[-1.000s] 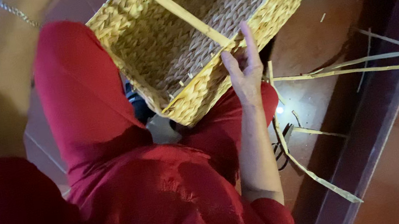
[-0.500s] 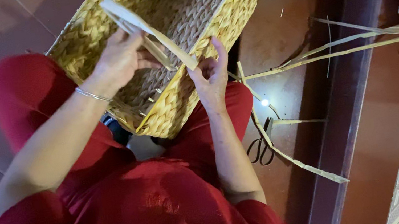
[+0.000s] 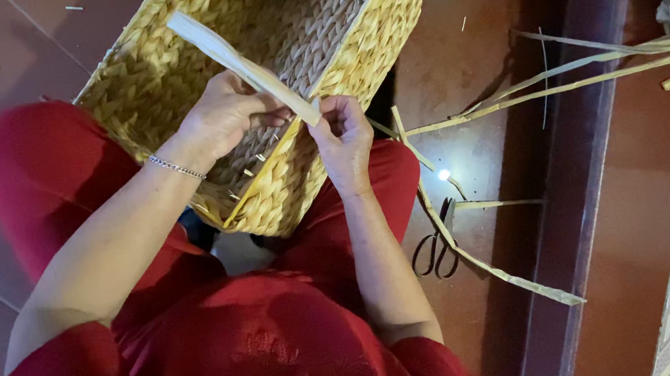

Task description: The person sits on the floor with a woven water-hyacinth basket on their lap and weaves a flat fiber strip along the basket's rim, tucking and pressing the strip through the woven edge. They pull the strip tight, work it around the rim, and continue binding the edge with the fiber strand.

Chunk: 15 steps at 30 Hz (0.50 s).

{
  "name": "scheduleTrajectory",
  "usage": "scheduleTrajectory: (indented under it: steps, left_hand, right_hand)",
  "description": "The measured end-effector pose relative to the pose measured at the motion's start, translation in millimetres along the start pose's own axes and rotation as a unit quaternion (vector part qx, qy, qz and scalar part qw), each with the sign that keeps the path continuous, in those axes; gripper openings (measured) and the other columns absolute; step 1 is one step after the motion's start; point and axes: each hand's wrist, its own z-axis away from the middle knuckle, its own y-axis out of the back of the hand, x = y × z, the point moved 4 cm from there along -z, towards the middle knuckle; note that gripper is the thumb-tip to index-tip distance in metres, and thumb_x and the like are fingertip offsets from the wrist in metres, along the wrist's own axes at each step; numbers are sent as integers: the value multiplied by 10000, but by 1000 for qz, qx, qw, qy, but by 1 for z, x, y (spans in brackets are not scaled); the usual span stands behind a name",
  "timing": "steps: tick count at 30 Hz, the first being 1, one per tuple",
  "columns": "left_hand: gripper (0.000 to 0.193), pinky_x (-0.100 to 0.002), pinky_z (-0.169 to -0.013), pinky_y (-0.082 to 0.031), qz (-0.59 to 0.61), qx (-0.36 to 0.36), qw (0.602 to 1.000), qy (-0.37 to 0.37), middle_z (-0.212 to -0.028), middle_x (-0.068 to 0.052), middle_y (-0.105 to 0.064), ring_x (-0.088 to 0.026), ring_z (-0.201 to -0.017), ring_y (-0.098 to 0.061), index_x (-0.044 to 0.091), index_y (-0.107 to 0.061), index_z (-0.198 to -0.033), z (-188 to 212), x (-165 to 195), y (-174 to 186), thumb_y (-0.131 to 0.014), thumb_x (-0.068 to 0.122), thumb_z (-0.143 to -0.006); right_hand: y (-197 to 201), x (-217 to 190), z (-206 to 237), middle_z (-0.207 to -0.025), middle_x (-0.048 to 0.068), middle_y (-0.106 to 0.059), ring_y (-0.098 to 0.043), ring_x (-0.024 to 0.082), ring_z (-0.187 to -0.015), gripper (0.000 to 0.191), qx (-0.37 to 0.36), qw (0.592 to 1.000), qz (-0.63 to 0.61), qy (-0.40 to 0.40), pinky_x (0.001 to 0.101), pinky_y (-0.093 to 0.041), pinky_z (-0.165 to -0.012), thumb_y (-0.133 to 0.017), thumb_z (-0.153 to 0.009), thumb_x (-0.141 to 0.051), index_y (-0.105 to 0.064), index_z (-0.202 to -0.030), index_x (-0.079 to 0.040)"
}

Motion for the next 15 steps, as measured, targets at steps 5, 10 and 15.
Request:
scheduleTrajectory:
  steps: [5,10,15]
  left_hand:
    - [247,-312,-630,-596,-73,2,997,-19,-916,-110,-741,-187,-791,-724,-18,-654,-1027,-2,2,-5,-781,-28,-815]
    - [319,-333,-655,-594,-114,12,993,-27,-923,-80,-709,-163,-768,-703,4,-644,-1043,-9,5,-13,-788,-38,-762]
    - [277,-323,-762,-578,-202,-21,974,-103,-962,-72,-726,-139,-853,-686,-25,-689,-1028,-8,22,-24,-784,-33,-768]
  right_hand:
    - [-1,-1,-2,-894,-49,-609,-551,23,-761,152,2,1000,27,-4,188,-477,-705,-740,-938,8,-613,-1012,-28]
    - [-2,1,-1,-939,-38,-638,-593,35,-814,170,-3,998,58,11,203,-511,-743,-741,-934,-5,-626,-1058,-23]
    - [-3,-5,-2,-993,-10,-681,-643,60,-881,222,-36,997,63,8,229,-547,-825,-717,-928,-21,-641,-1137,-7]
